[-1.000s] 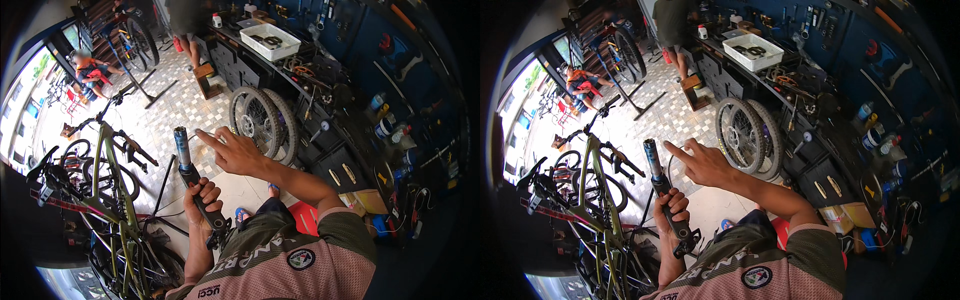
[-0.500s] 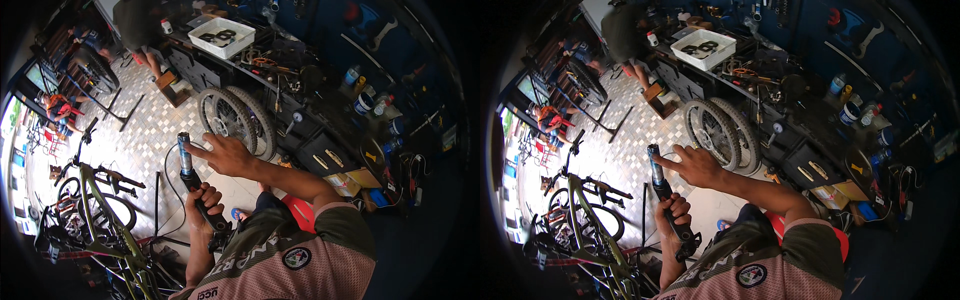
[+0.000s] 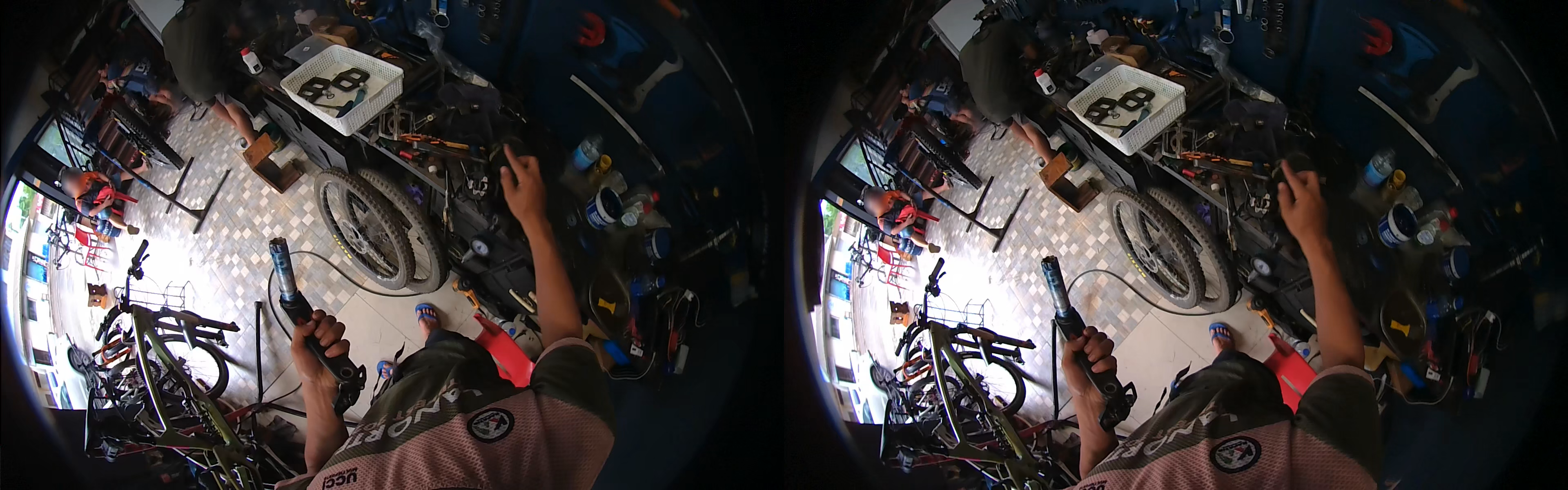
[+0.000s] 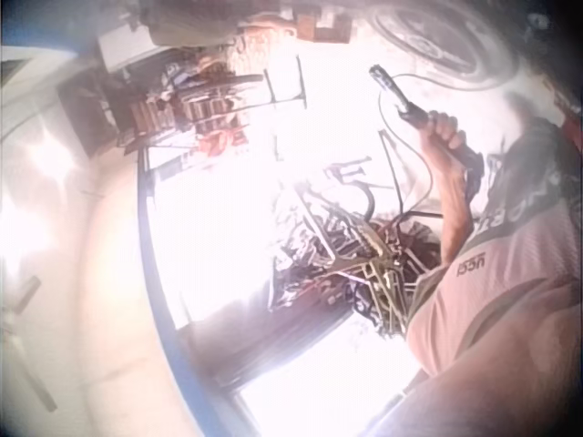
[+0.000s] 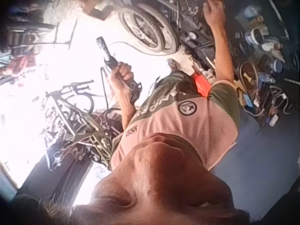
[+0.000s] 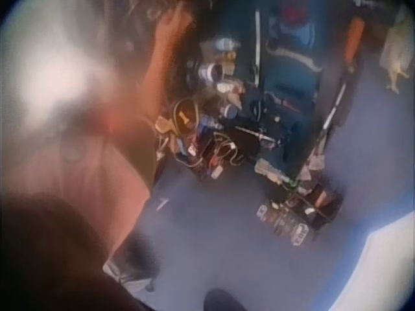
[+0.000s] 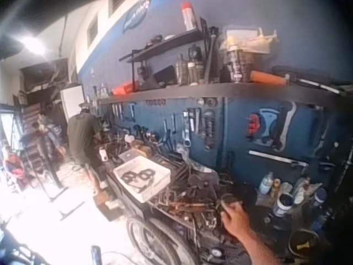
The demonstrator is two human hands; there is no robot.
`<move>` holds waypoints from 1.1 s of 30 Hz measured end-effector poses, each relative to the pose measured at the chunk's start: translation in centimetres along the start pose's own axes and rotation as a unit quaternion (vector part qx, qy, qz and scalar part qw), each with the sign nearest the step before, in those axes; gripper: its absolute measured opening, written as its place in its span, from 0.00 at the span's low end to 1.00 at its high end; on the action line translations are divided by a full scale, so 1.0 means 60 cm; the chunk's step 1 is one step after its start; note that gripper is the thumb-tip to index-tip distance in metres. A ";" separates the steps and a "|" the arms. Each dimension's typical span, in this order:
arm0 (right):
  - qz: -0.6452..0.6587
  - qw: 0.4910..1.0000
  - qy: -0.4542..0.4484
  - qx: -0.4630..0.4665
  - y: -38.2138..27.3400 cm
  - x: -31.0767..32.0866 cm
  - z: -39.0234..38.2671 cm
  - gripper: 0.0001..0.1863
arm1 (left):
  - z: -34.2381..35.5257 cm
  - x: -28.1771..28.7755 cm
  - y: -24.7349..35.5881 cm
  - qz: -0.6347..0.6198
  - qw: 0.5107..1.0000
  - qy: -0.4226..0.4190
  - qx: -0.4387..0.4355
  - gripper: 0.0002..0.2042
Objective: The person works on a lime-green mountain bike mounted on a repair stand. They use a wrench to tighten bolts on the frame, then apply lubricant to the suspension stanchions and wipe them with a cloth. The person also uses a torque wrench on the frame and handles a bicycle wheel.
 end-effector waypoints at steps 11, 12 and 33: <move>-0.152 0.972 -0.102 0.149 0.164 -0.112 0.075 0.16 | 0.070 -0.010 -0.018 -0.016 0.999 0.015 -0.037 0.03; -0.143 0.974 -0.110 0.138 0.177 -0.118 0.072 0.14 | 0.075 -0.010 -0.016 -0.001 0.999 0.024 -0.041 0.03; -0.267 0.955 -0.117 0.051 0.172 -0.105 0.080 0.17 | 0.050 0.049 0.003 -0.033 0.993 0.064 -0.090 0.03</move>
Point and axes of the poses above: each hand's wrist, its own z-axis towards the middle knuckle, its own x-axis out of the back of the hand, y = z × x, the point moved 5 cm from there along z, towards the middle knuckle, and after that the axes turned 7 degrees about z, right-handed, at the moved point
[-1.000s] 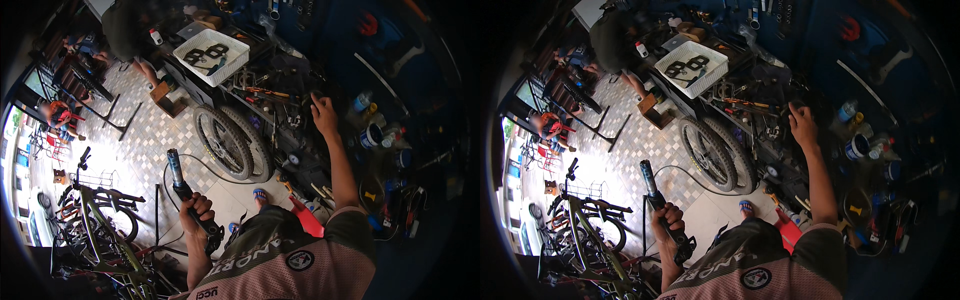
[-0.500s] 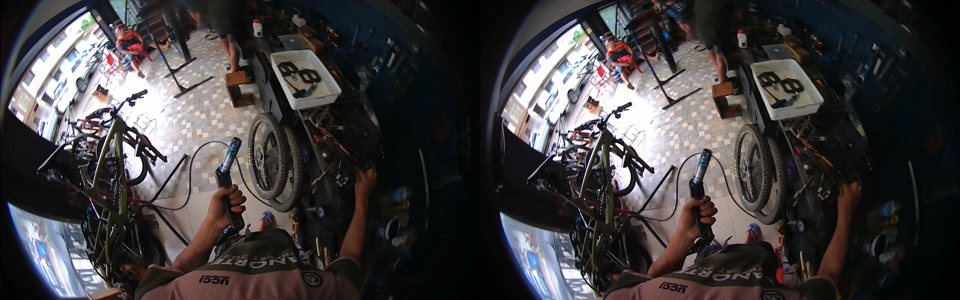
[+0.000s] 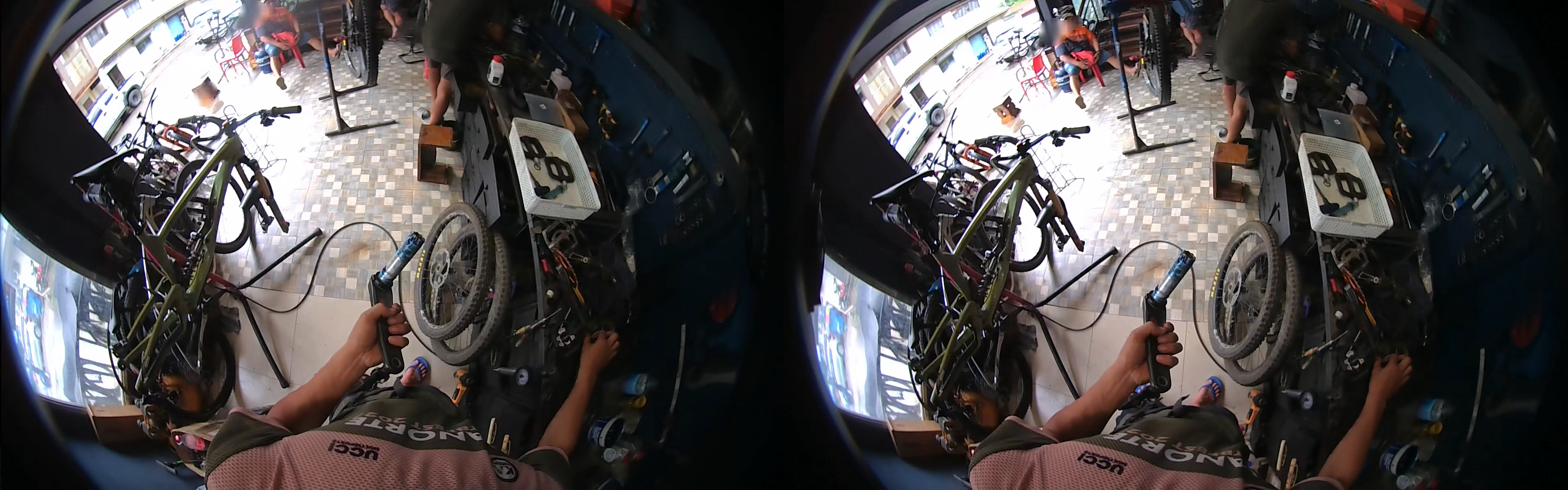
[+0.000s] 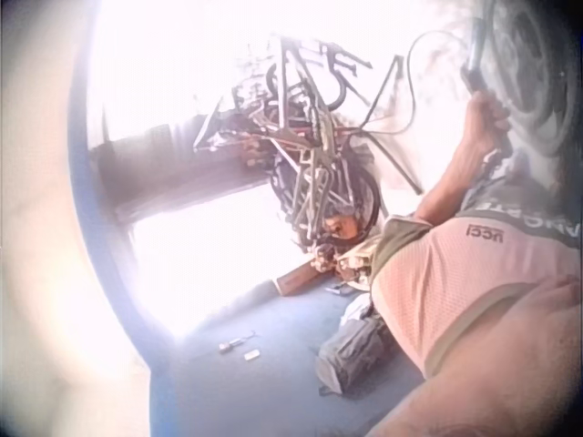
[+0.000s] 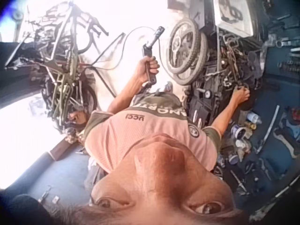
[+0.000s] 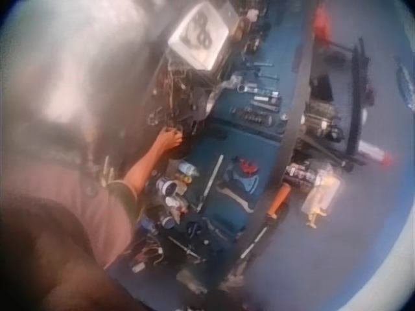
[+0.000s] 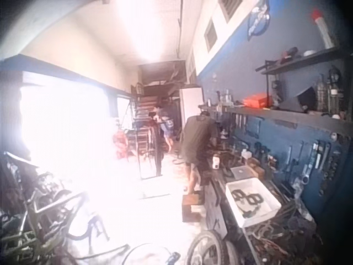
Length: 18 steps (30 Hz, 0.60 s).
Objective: The person works on a lime-green mountain bike mounted on a repair stand. They use a wrench to tighten bolts on the frame, then apply lubricant to the suspension stanchions and wipe them with a cloth. The person also uses a torque wrench on the frame and handles a bicycle wheel.
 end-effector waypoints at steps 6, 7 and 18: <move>0.041 0.997 0.018 -0.069 -0.020 -0.021 0.010 0.15 | -0.069 0.038 0.037 -0.016 0.999 0.011 -0.042 0.04; 0.037 0.995 0.047 -0.076 -0.016 -0.017 0.008 0.16 | -0.080 0.046 0.045 -0.020 0.999 0.008 -0.046 0.04; -0.084 0.956 -0.092 -0.264 -0.103 0.061 -0.022 0.21 | -0.275 0.171 0.155 -0.037 0.988 0.019 -0.148 0.06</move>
Point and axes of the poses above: each hand's wrist, its own z-axis towards the middle knuckle, its own x-axis out of the back of the hand, y = z × x, the point moved 5 cm from there along z, towards the middle knuckle, and after that the axes turned 7 degrees about z, right-handed, at the moved point
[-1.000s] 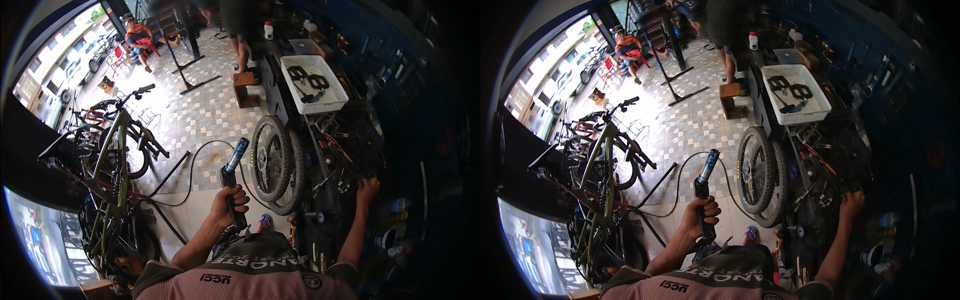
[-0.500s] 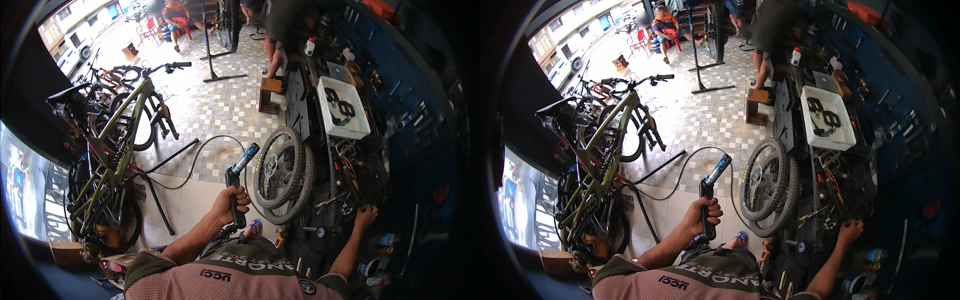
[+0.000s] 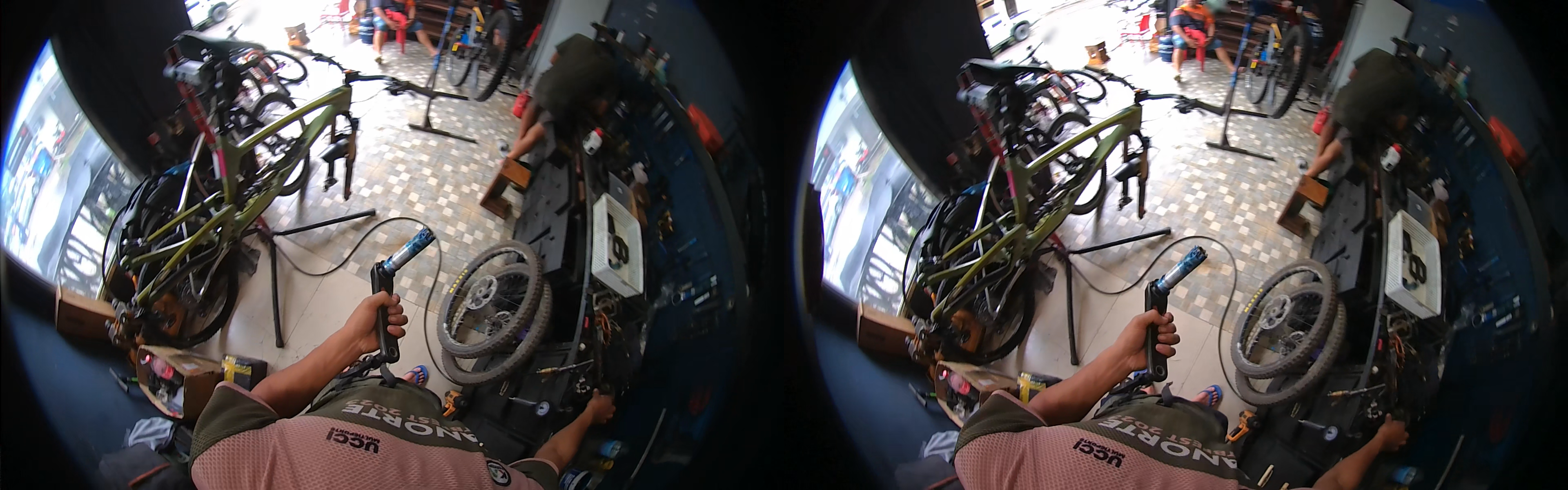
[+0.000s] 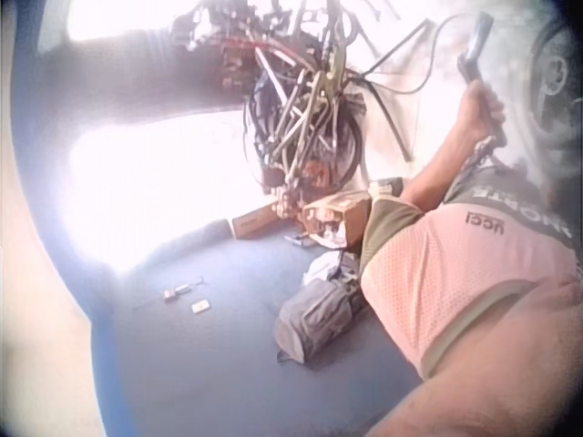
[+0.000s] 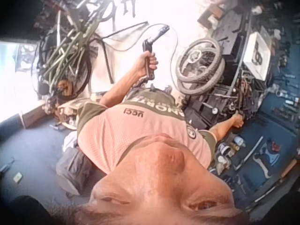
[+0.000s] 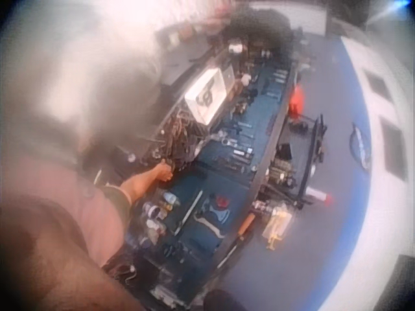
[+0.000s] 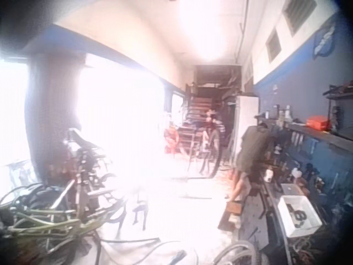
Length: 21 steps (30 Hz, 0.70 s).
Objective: The person works on a lime-green mountain bike mounted on a repair stand. They use a wrench to tighten bolts on the frame, then apply lubricant to the suspension stanchions and wipe them with a cloth. The person also uses a torque wrench on the frame and handles a bicycle wheel.
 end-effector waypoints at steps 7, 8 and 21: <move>0.211 0.935 0.113 0.261 -0.177 0.068 -0.085 0.35 | -0.120 0.111 0.115 -0.054 0.994 0.030 -0.089 0.07; 0.331 0.827 0.109 0.441 -0.230 0.070 -0.134 0.31 | -0.131 0.127 0.127 -0.066 0.992 0.043 -0.096 0.08; 0.335 0.394 -0.629 0.580 -0.618 0.039 -1.171 0.25 | -0.242 0.312 0.224 0.099 0.919 0.300 -0.234 0.17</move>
Point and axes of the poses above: each hand's wrist, its own z-axis towards the middle knuckle, its own x-axis out of the back of the hand, y = z × x, the point moved 5 cm from there along z, towards the middle knuckle, and after that the axes turned 7 degrees about z, right-handed, at the moved point
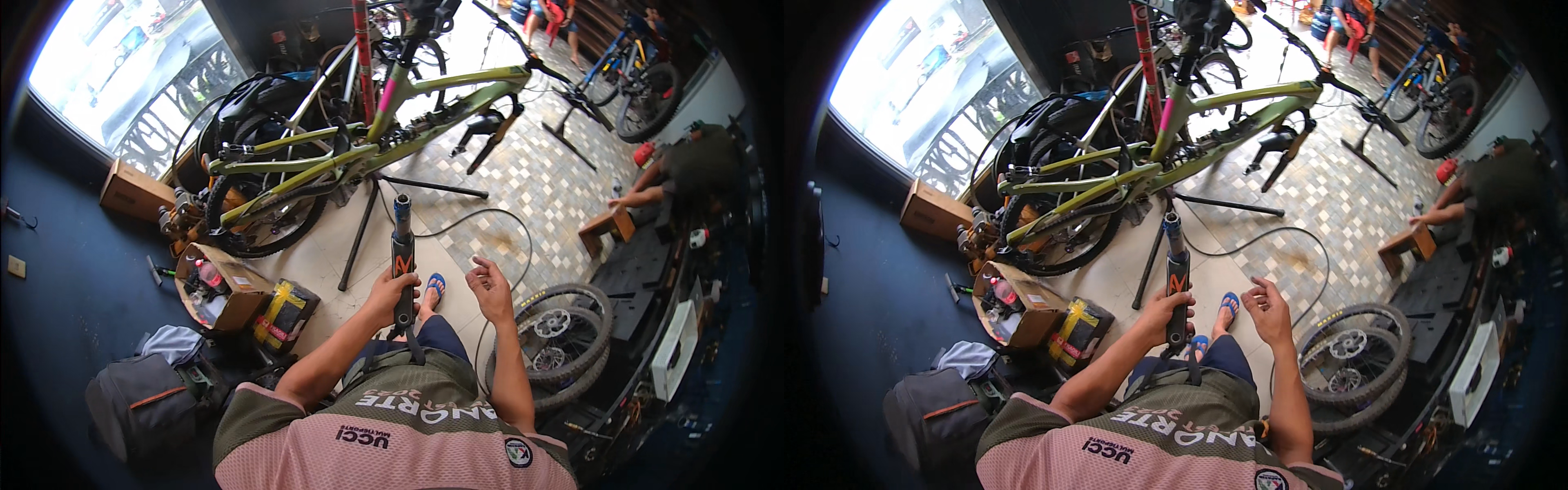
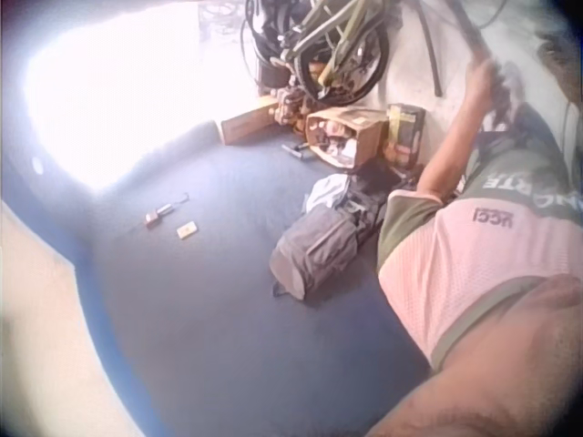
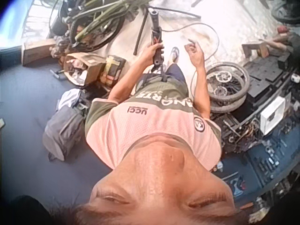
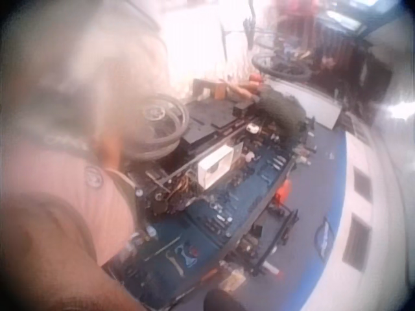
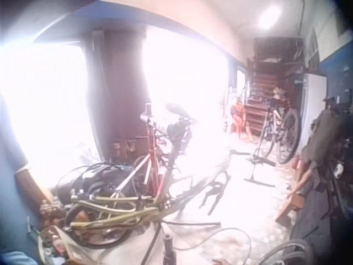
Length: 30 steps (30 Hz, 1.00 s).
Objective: The person works on a lime-green mountain bike mounted on a repair stand. They use a wrench to tighten bolts on the frame, then apply lubricant to the suspension stanchions and wipe them with a cloth. The person also uses a torque wrench on the frame and handles a bicycle wheel.
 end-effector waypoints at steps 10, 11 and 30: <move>-0.084 0.994 -0.056 -0.044 0.061 0.073 0.210 0.23 | -0.129 0.115 0.460 0.107 0.939 0.109 -0.308 0.25; -0.079 0.994 -0.055 -0.047 0.066 0.079 0.230 0.22 | -0.137 0.130 0.514 0.115 0.928 0.139 -0.327 0.28; -0.124 0.988 0.011 -0.094 0.025 -0.073 0.372 0.19 | 0.256 0.347 1.014 0.352 0.880 0.184 -0.260 0.37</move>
Point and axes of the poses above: each hand's wrist, its own z-axis towards the middle knuckle, its own x-axis out of the back of the hand, y = z × x, the point moved 5 cm from there along z, towards the middle knuckle, and after that the axes turned 7 degrees about z, right-handed, at the moved point
